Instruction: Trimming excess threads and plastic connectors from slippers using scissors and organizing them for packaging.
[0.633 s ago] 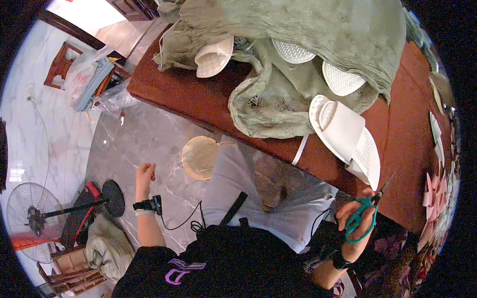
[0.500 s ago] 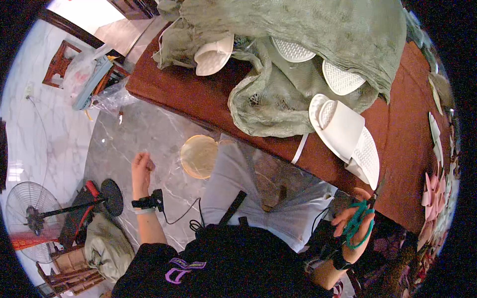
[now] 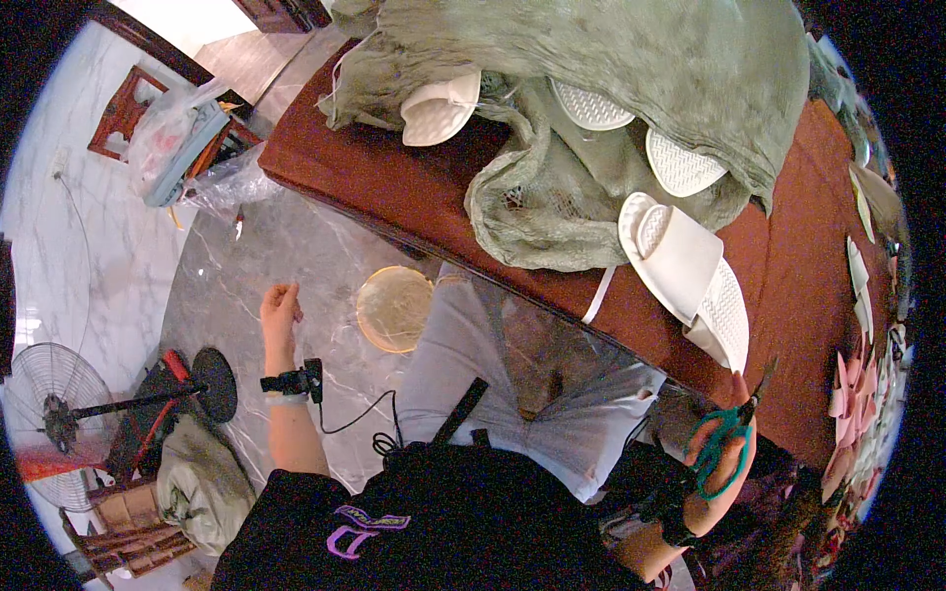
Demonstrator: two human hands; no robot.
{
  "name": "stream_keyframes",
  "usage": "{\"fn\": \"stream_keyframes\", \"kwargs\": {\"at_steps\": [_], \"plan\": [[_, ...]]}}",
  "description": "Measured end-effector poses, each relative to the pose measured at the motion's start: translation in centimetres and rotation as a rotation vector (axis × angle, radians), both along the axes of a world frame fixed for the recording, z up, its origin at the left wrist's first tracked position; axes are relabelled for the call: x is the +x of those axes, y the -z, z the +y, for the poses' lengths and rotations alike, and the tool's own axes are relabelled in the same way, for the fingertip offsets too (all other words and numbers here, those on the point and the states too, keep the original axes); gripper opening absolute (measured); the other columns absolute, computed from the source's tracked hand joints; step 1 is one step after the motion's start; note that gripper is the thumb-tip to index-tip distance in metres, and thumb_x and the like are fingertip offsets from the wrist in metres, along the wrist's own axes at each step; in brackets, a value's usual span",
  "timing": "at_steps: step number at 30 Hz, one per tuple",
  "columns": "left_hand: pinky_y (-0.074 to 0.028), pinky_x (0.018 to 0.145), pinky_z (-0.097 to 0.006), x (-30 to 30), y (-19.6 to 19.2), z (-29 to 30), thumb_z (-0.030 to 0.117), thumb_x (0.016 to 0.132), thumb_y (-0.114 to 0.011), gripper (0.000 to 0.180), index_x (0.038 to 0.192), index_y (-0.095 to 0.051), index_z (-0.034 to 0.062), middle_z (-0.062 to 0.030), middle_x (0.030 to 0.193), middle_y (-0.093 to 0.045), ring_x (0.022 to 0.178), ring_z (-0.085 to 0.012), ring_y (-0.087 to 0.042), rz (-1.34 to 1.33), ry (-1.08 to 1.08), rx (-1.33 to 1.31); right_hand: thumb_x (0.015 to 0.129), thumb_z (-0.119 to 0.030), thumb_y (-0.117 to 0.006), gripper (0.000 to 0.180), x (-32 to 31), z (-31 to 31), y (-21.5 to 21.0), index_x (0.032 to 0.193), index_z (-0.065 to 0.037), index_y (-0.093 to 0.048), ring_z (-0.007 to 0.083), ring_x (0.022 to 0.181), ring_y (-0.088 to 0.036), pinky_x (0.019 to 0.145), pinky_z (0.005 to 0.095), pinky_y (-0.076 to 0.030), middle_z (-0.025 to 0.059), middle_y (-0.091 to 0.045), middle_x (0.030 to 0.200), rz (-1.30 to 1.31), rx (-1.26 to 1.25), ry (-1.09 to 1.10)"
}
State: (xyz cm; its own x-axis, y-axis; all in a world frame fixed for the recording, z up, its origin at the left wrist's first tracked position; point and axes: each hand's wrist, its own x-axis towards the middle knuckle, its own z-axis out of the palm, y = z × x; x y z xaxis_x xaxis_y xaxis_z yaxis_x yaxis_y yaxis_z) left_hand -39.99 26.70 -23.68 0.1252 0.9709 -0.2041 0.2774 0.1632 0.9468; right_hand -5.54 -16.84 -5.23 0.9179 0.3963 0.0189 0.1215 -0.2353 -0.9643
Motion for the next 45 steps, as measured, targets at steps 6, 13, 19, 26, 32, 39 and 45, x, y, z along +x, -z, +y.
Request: {"fn": "stream_keyframes", "kwargs": {"at_steps": [6, 13, 19, 26, 32, 39, 45], "plan": [[-0.045, 0.058, -0.028, 1.1, 8.5, 0.4, 0.017, 0.084, -0.063, 0.021, 0.096, -0.054, 0.0016, -0.0065, 0.074, -0.057, 0.063, -0.0150, -0.055, -0.127, 0.076, -0.215, 0.090, -0.050, -0.044, 0.059, 1.5, -0.5, 1.7, 0.125, -0.001, -0.043, 0.0066, 0.049, -0.042, 0.044, 0.0182, -0.031, 0.0017, -0.050, 0.068, -0.085, -0.024, 0.024], [-0.048, 0.079, -0.032, 2.6, 10.3, -0.7, 0.017, 0.083, -0.063, 0.039, 0.113, -0.050, -0.0046, -0.0211, 0.103, -0.059, 0.090, -0.0250, -0.061, 0.669, 0.267, 0.344, 0.088, -0.019, -0.060, 0.036, 5.9, -2.7, 3.4, 0.120, -0.005, -0.049, 0.0089, 0.070, -0.058, 0.054, 0.0177, -0.041, 0.0050, -0.062, 0.087, -0.227, -0.113, 0.184], [-0.047, 0.079, -0.029, 11.3, -6.9, -6.3, 0.005, 0.086, -0.057, 0.023, 0.108, -0.057, -0.0002, -0.0109, 0.097, -0.063, 0.087, -0.0154, -0.060, -0.070, 0.294, 0.362, 0.086, -0.019, -0.063, 0.034, 7.1, -2.4, 1.9, 0.115, -0.006, -0.052, 0.0095, 0.070, -0.060, 0.055, 0.0193, -0.044, 0.0033, -0.061, 0.081, -0.150, -0.349, 0.352], [-0.044, 0.081, -0.039, 25.6, -17.1, -13.8, 0.013, 0.080, -0.064, 0.031, 0.107, -0.057, -0.0003, -0.0154, 0.096, -0.062, 0.091, -0.0323, -0.057, -0.064, 0.796, 0.895, 0.081, -0.017, -0.068, 0.041, 9.2, -2.3, 2.3, 0.116, -0.006, -0.051, 0.0124, 0.072, -0.061, 0.056, 0.0222, -0.048, 0.0099, -0.065, 0.089, -0.027, -0.126, 0.249], [-0.042, 0.080, -0.044, 33.7, -16.4, -16.5, 0.027, 0.082, -0.061, 0.046, 0.113, -0.052, -0.0054, -0.0220, 0.100, -0.059, 0.090, -0.0380, -0.054, 0.337, 1.006, 0.956, 0.074, -0.014, -0.074, 0.046, 10.0, -2.1, 2.9, 0.114, -0.004, -0.052, 0.0133, 0.081, -0.061, 0.064, 0.0245, -0.049, 0.0120, -0.066, 0.093, -0.012, -0.129, 0.131], [-0.039, 0.091, -0.044, 32.7, -15.7, -18.2, 0.023, 0.075, -0.069, 0.058, 0.120, -0.046, -0.0068, -0.0237, 0.116, -0.053, 0.104, -0.0400, -0.051, 0.123, 0.964, 0.985, 0.068, -0.003, -0.077, 0.050, 7.2, -2.9, 2.8, 0.110, -0.006, -0.050, 0.0089, 0.073, -0.057, 0.061, 0.0206, -0.044, 0.0048, -0.062, 0.083, 0.035, 0.125, 0.117], [-0.034, 0.100, -0.036, 32.4, -18.7, -18.2, 0.019, 0.081, -0.066, 0.056, 0.128, -0.042, -0.0007, -0.0175, 0.123, -0.052, 0.118, -0.0243, -0.047, -0.212, 1.147, 0.443, 0.073, -0.009, -0.071, 0.042, 6.4, -6.4, 3.5, 0.110, -0.007, -0.050, 0.0131, 0.091, -0.054, 0.076, 0.0246, -0.043, 0.0029, -0.056, 0.099, 0.321, 0.522, 0.151]]}}
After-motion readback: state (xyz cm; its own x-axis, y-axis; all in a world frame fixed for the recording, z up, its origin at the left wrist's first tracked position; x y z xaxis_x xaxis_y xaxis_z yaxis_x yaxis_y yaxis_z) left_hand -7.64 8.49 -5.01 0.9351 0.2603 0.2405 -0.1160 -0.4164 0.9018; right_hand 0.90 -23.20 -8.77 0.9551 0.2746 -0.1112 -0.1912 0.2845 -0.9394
